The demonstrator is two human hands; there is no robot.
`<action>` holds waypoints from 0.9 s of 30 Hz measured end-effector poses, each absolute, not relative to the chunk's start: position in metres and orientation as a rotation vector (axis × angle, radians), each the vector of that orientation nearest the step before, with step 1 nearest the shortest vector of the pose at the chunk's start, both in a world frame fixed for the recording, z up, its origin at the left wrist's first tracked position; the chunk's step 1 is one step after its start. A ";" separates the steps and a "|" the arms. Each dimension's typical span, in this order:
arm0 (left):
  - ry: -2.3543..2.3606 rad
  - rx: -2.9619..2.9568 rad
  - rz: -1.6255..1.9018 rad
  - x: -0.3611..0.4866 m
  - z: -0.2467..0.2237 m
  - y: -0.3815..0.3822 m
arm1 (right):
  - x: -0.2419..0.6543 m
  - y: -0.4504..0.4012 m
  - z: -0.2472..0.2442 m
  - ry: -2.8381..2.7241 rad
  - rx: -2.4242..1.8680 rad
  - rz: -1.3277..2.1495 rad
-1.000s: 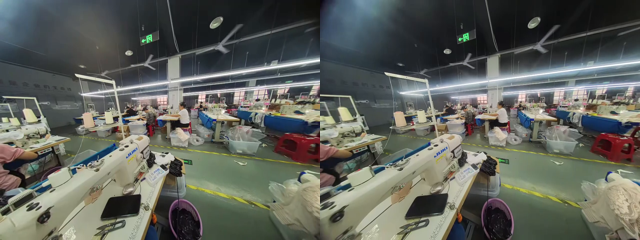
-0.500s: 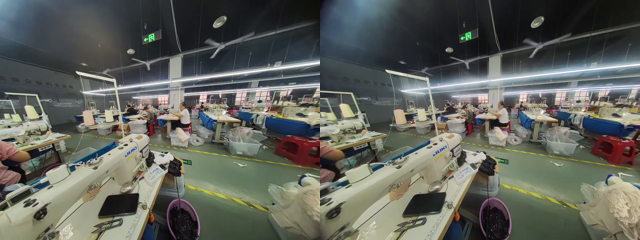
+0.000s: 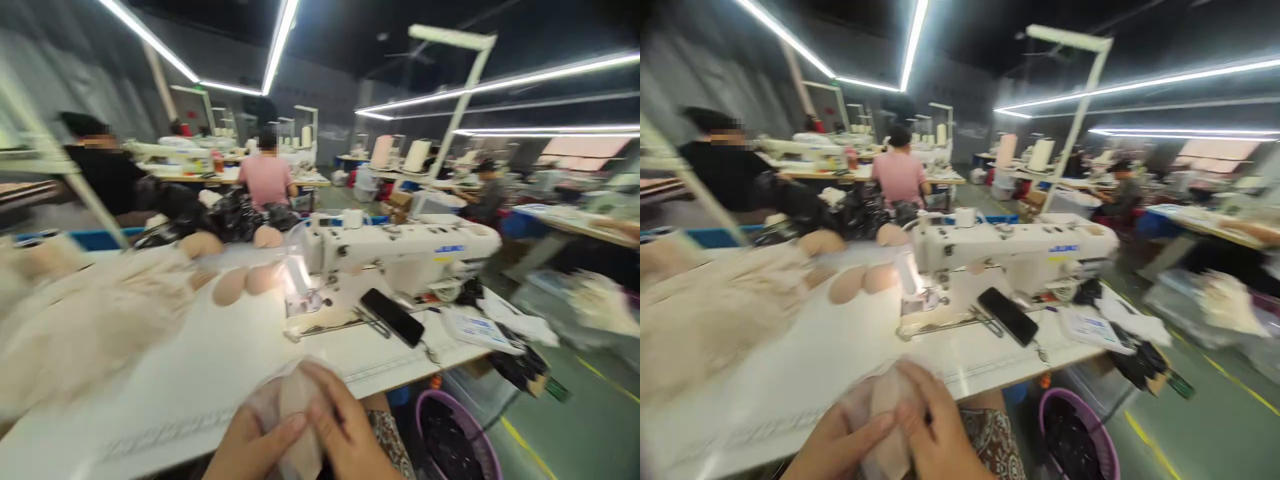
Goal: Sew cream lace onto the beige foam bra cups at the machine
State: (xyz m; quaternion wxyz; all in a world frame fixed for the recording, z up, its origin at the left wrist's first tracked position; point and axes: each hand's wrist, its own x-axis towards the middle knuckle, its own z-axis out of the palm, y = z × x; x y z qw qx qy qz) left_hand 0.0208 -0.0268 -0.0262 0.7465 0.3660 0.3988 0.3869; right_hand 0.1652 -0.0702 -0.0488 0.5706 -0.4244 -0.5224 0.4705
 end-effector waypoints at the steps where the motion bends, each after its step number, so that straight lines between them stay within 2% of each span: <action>1: 0.776 0.771 0.800 0.015 -0.026 -0.029 | 0.168 -0.065 -0.051 -1.102 -1.053 1.155; 4: 0.512 0.740 0.688 0.005 -0.021 -0.026 | 0.173 -0.054 -0.051 -0.756 -1.094 1.304; 7: 0.482 0.743 0.772 0.003 -0.017 -0.019 | 0.169 -0.054 -0.047 -0.635 -0.984 1.398; 15: 0.667 0.627 0.959 0.013 -0.019 -0.005 | 0.154 -0.052 -0.051 -0.650 -0.990 1.260; 22: 0.666 0.634 0.888 0.017 -0.017 -0.007 | 0.163 -0.043 -0.047 -0.636 -1.035 1.208; 27: 0.724 0.651 0.909 0.017 -0.028 -0.007 | 0.174 -0.045 -0.055 -0.702 -1.131 1.037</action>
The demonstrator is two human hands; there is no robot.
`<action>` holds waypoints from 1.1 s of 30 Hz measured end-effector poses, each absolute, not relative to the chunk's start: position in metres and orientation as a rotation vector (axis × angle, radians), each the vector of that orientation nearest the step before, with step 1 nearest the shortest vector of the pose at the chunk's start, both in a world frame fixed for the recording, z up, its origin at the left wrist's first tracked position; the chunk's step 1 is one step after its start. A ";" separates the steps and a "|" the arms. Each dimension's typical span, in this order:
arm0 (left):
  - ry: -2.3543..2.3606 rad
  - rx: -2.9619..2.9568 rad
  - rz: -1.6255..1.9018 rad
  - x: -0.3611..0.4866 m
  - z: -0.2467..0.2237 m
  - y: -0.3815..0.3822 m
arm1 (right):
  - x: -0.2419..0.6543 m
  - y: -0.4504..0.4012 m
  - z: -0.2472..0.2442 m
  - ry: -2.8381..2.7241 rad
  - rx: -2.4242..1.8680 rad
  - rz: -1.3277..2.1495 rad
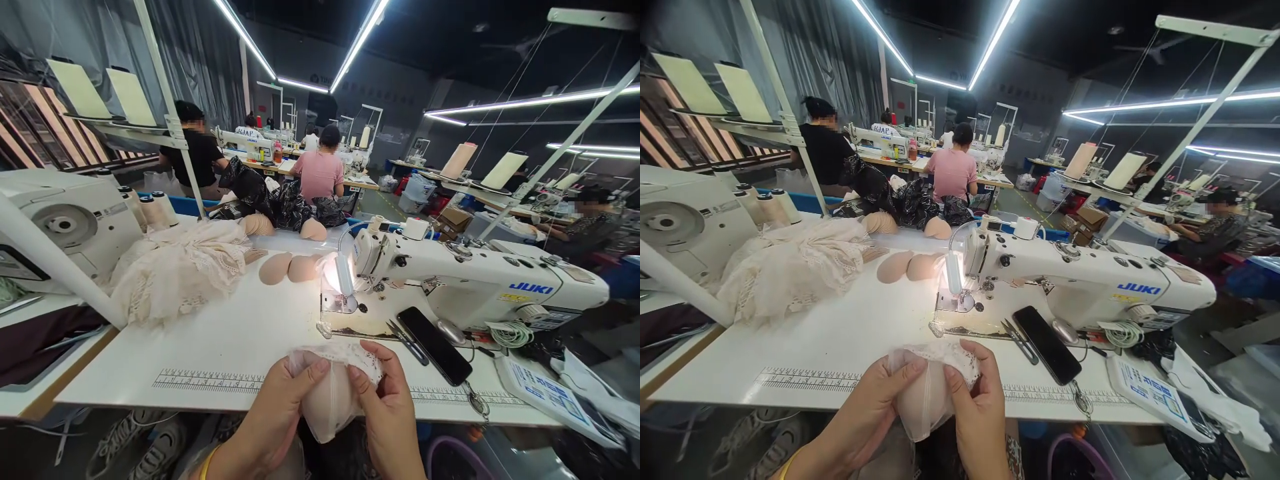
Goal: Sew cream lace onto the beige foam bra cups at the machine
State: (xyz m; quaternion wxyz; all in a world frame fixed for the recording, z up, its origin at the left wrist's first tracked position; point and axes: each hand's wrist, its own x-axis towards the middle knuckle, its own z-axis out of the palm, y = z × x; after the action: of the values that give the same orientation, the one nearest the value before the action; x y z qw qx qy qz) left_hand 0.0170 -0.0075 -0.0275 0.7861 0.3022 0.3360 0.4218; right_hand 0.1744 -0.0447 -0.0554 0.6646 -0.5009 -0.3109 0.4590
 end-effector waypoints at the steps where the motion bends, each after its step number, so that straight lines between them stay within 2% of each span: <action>1: 0.719 0.659 0.900 0.017 -0.029 -0.008 | 0.175 -0.046 -0.056 -0.712 -1.133 1.009; 9: 0.607 0.558 0.825 0.019 -0.024 -0.012 | 0.171 -0.038 -0.047 -0.403 -0.996 1.134; 15: 0.601 0.518 0.905 0.019 -0.020 -0.011 | 0.171 -0.050 -0.056 -0.452 -0.981 1.343; 33: 0.617 0.610 0.856 0.020 -0.017 -0.007 | 0.165 -0.052 -0.054 -0.555 -0.894 1.260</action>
State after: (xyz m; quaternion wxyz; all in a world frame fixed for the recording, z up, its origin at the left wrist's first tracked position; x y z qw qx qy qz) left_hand 0.0198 -0.0067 -0.0173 0.8200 0.2864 0.2895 0.4022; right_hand 0.1649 -0.0524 -0.0545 0.6818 -0.3984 -0.2474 0.5615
